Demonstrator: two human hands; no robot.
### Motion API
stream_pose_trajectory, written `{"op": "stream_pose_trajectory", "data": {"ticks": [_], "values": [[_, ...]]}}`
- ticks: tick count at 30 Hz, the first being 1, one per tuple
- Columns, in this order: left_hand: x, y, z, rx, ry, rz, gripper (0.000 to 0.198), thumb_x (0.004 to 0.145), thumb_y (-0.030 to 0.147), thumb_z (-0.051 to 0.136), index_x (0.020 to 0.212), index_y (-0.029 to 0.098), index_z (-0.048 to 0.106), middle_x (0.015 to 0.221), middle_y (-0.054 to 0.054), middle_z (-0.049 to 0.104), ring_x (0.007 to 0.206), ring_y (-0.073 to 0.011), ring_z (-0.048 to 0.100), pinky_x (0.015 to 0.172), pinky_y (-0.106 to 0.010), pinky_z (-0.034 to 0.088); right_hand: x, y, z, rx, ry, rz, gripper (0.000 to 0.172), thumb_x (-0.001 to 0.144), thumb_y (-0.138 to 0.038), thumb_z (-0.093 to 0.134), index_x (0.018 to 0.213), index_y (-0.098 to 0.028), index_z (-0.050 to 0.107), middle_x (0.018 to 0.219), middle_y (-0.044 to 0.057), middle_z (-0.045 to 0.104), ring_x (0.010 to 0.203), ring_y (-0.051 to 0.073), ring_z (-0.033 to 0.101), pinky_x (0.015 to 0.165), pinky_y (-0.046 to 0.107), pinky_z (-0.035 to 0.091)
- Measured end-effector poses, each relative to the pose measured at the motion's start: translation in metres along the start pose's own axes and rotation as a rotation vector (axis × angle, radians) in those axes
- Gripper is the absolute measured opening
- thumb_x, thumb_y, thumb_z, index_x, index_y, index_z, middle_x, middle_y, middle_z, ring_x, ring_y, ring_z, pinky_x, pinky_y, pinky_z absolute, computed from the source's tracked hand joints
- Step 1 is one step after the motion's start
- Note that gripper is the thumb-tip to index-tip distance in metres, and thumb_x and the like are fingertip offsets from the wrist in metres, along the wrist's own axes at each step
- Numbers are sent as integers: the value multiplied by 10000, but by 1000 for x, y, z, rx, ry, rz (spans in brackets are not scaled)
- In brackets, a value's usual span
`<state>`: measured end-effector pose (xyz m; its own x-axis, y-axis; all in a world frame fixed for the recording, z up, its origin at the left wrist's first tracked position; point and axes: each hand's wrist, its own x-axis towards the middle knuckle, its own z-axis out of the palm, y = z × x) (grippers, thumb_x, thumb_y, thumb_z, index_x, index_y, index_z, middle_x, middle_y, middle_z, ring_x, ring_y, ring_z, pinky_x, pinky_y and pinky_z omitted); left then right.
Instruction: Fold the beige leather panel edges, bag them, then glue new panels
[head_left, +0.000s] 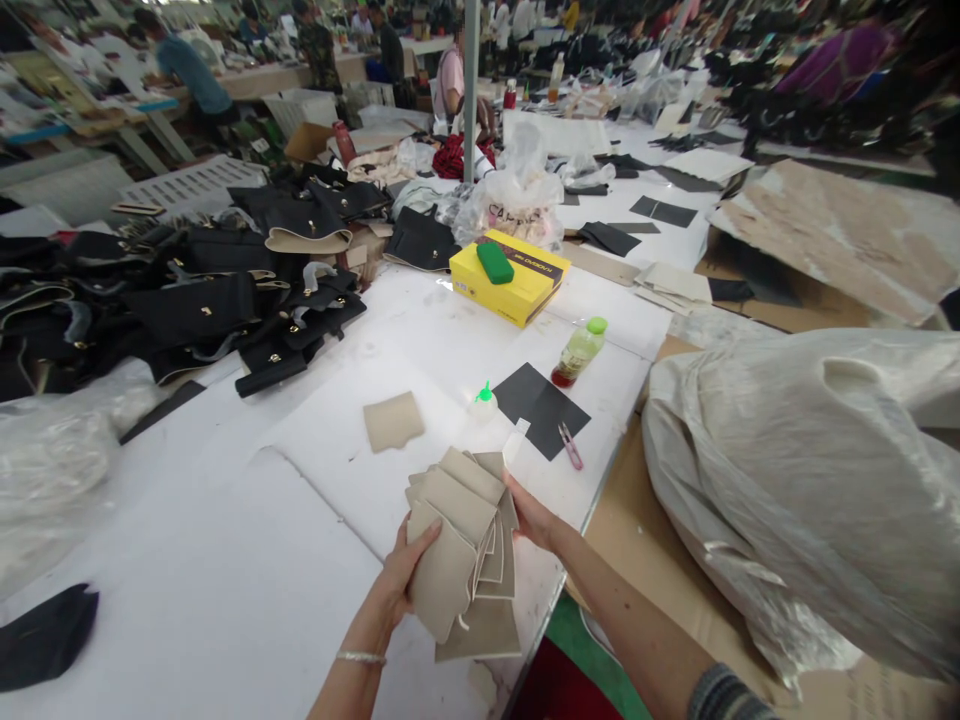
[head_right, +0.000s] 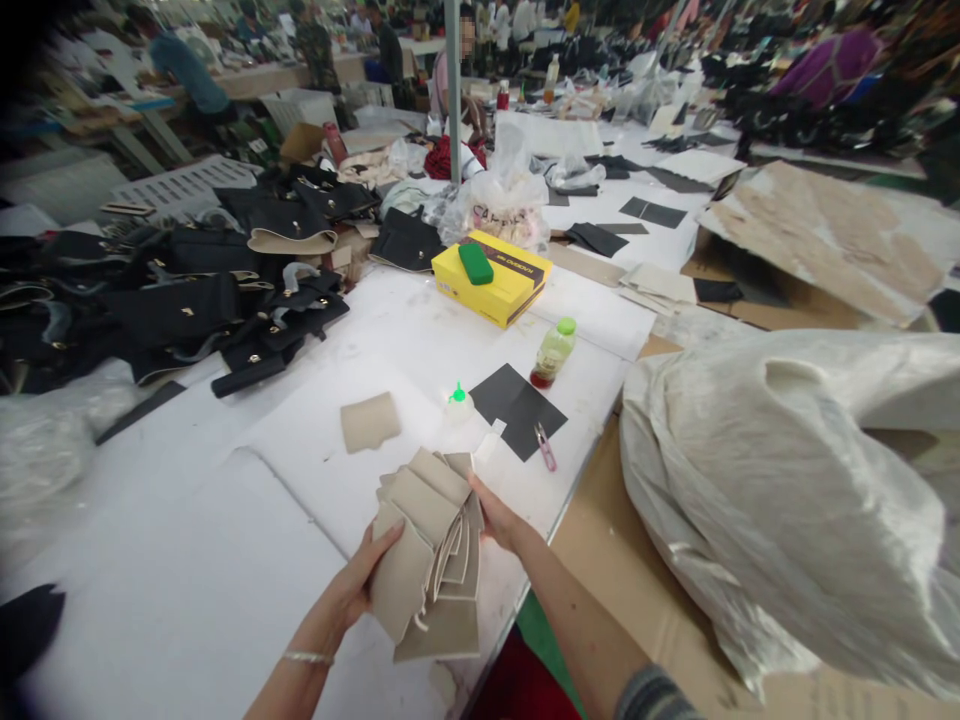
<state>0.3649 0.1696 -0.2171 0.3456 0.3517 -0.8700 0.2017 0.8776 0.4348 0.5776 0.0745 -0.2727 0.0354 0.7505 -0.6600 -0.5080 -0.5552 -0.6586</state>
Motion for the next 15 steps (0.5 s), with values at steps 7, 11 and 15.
{"op": "stream_pose_trajectory", "data": {"ticks": [7,11,15], "values": [[3,-3,3,18,38,40,923,668,523,784,1421,357,278,1162,-95,657,918,-270,683,783,-402,563,11,-1,8,84,32,9,452,701,-405,740,1095,-201,653,999,54,723,883,219,671,765,344,533],[-1,-1,7,12,13,76,869,688,507,775,1400,326,310,1168,-103,653,939,-260,678,807,-381,556,19,1,13,101,65,14,349,765,-336,699,1059,-152,658,967,58,717,825,188,666,758,350,528],[-2,-1,9,2,25,95,896,692,501,775,1414,318,278,1177,-110,645,929,-255,678,811,-378,554,20,4,15,115,84,4,371,728,-296,723,1067,-161,659,974,53,725,844,190,671,774,341,524]]}}
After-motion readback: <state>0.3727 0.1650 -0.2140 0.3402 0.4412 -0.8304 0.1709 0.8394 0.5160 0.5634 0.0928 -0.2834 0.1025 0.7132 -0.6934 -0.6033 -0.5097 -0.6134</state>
